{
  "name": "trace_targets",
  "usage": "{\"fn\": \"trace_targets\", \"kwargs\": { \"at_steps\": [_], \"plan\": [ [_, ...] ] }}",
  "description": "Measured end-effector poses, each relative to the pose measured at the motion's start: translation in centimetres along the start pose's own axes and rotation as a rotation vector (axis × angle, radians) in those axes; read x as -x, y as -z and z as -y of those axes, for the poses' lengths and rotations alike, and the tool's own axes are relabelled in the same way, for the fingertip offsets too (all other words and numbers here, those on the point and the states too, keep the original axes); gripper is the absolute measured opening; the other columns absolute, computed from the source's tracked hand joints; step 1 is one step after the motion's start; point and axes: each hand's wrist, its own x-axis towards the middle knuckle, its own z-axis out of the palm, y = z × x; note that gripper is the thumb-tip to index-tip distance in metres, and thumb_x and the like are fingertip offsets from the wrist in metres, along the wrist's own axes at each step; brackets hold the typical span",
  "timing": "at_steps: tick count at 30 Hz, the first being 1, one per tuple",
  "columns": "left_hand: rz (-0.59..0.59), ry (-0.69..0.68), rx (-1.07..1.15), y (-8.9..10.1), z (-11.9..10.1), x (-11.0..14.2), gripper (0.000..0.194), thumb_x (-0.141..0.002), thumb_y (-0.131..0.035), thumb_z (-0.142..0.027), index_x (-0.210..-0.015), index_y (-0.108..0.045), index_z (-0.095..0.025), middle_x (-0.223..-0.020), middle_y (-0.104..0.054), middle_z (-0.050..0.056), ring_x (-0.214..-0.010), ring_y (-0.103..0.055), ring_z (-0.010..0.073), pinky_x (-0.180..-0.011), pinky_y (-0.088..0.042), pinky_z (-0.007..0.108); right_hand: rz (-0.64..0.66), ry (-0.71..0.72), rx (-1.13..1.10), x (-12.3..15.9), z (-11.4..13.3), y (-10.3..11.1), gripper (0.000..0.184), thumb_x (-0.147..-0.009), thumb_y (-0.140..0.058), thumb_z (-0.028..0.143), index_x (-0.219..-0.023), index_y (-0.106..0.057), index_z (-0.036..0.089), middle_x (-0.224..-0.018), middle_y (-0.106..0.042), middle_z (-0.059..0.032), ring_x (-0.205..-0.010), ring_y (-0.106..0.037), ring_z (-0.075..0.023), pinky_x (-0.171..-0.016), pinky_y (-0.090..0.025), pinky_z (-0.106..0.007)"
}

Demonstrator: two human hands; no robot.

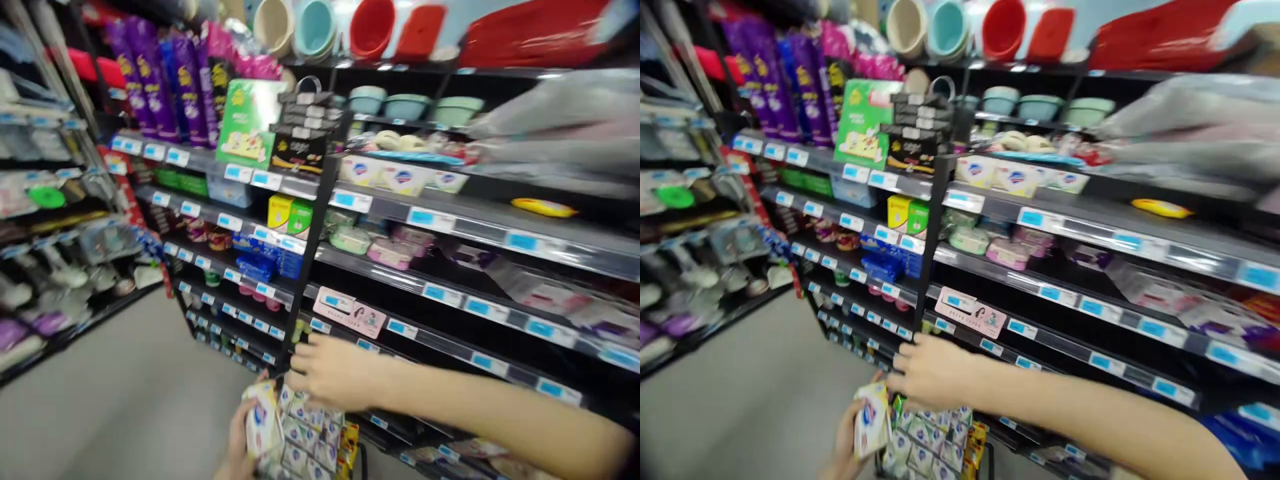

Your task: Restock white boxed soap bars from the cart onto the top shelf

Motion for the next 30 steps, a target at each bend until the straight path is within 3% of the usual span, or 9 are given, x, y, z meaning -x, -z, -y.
{"fn": "trace_targets", "kwargs": {
  "at_steps": [2, 5, 9, 13, 17, 22, 26, 30],
  "plan": [
    [-0.102, -0.165, 0.086, -0.4, 0.3, 0.5, 0.081, -0.064, -0.08, -0.018, -0.144, -0.066, -0.028, -0.09, -0.079, 0.002, -0.075, -0.076, 0.0244, -0.071, -0.061, 0.033, 0.062, 0.107, -0.105, 0.0, 2.5, -2.3, 0.042, -0.097, -0.075, 0.053, -0.121, -0.069, 0.018, -0.103, -0.075, -0.007, -0.097, -0.068, -0.0232, -0.079, -0.049, -0.038],
    [0.032, -0.205, 0.192, -2.2, -1.3, 0.5, 0.095, -0.061, -0.072, -0.018, -0.155, -0.055, -0.024, -0.099, -0.078, 0.005, -0.075, -0.072, 0.022, -0.073, -0.06, 0.034, 0.089, 0.127, -0.119, 0.2, 3.1, -3.8, 0.049, -0.099, -0.074, 0.041, -0.14, -0.061, 0.018, -0.11, -0.076, -0.01, -0.1, -0.069, -0.0256, -0.082, -0.05, -0.04],
    [0.199, -0.283, 0.289, -4.5, -2.8, 0.1, 0.092, -0.065, -0.068, -0.019, -0.156, -0.052, -0.026, -0.104, -0.071, 0.004, -0.08, -0.067, 0.0191, -0.077, -0.057, 0.032, 0.076, 0.077, 0.056, -0.2, 1.8, -4.2, 0.066, -0.099, -0.066, 0.018, -0.16, -0.043, 0.027, -0.129, -0.073, -0.0147, -0.107, -0.07, -0.0293, -0.089, -0.051, -0.045],
    [0.227, -0.285, 0.344, -5.3, -2.0, 0.1, 0.079, -0.072, -0.069, -0.021, -0.15, -0.056, -0.025, -0.106, -0.07, 0.005, -0.083, -0.066, 0.0183, -0.076, -0.057, 0.03, 0.1, 0.145, 0.014, -0.5, 2.1, -4.2, 0.073, -0.1, -0.061, 0.018, -0.166, -0.034, 0.032, -0.129, -0.073, -0.0145, -0.106, -0.071, -0.029, -0.088, -0.052, -0.044],
    [0.212, -0.192, 0.353, -5.0, -1.4, 0.3, 0.063, -0.089, -0.072, -0.031, -0.15, -0.058, -0.019, -0.11, -0.074, 0.009, -0.089, -0.072, 0.0217, -0.079, -0.06, 0.033, 0.093, 0.157, -0.063, -0.8, 2.2, -4.0, 0.065, -0.102, -0.058, 0.015, -0.163, -0.04, 0.025, -0.128, -0.074, -0.0163, -0.114, -0.07, -0.0304, -0.089, -0.055, -0.045],
    [0.164, 0.041, 0.271, -4.8, -0.4, 1.0, 0.053, -0.104, -0.063, -0.046, -0.149, -0.062, -0.018, -0.114, -0.08, 0.011, -0.092, -0.079, 0.0275, -0.088, -0.062, 0.04, 0.007, 0.116, -0.079, -1.3, 0.7, -3.1, 0.06, -0.099, -0.064, 0.011, -0.157, -0.048, 0.018, -0.153, -0.061, -0.0211, -0.139, -0.06, -0.0365, -0.109, -0.051, -0.053],
    [0.162, 0.214, 0.262, -4.7, 1.0, 1.2, 0.055, -0.104, -0.06, -0.056, -0.138, -0.07, -0.014, -0.099, -0.083, 0.012, -0.086, -0.082, 0.0301, -0.086, -0.063, 0.041, -0.008, 0.217, -0.111, -1.5, 0.2, -3.3, 0.057, -0.099, -0.061, 0.007, -0.154, -0.049, 0.016, -0.158, -0.058, -0.019, -0.15, -0.052, -0.0312, -0.12, -0.044, -0.05],
    [0.19, 0.269, 0.265, -4.5, 1.6, 1.4, 0.054, -0.102, -0.062, -0.057, -0.129, -0.075, -0.013, -0.094, -0.083, 0.012, -0.089, -0.082, 0.032, -0.089, -0.062, 0.042, 0.007, 0.264, -0.129, -1.4, 0.2, -3.9, 0.051, -0.1, -0.059, 0.007, -0.15, -0.052, 0.017, -0.154, -0.062, -0.0178, -0.15, -0.052, -0.0267, -0.123, -0.041, -0.049]
  ]
}}
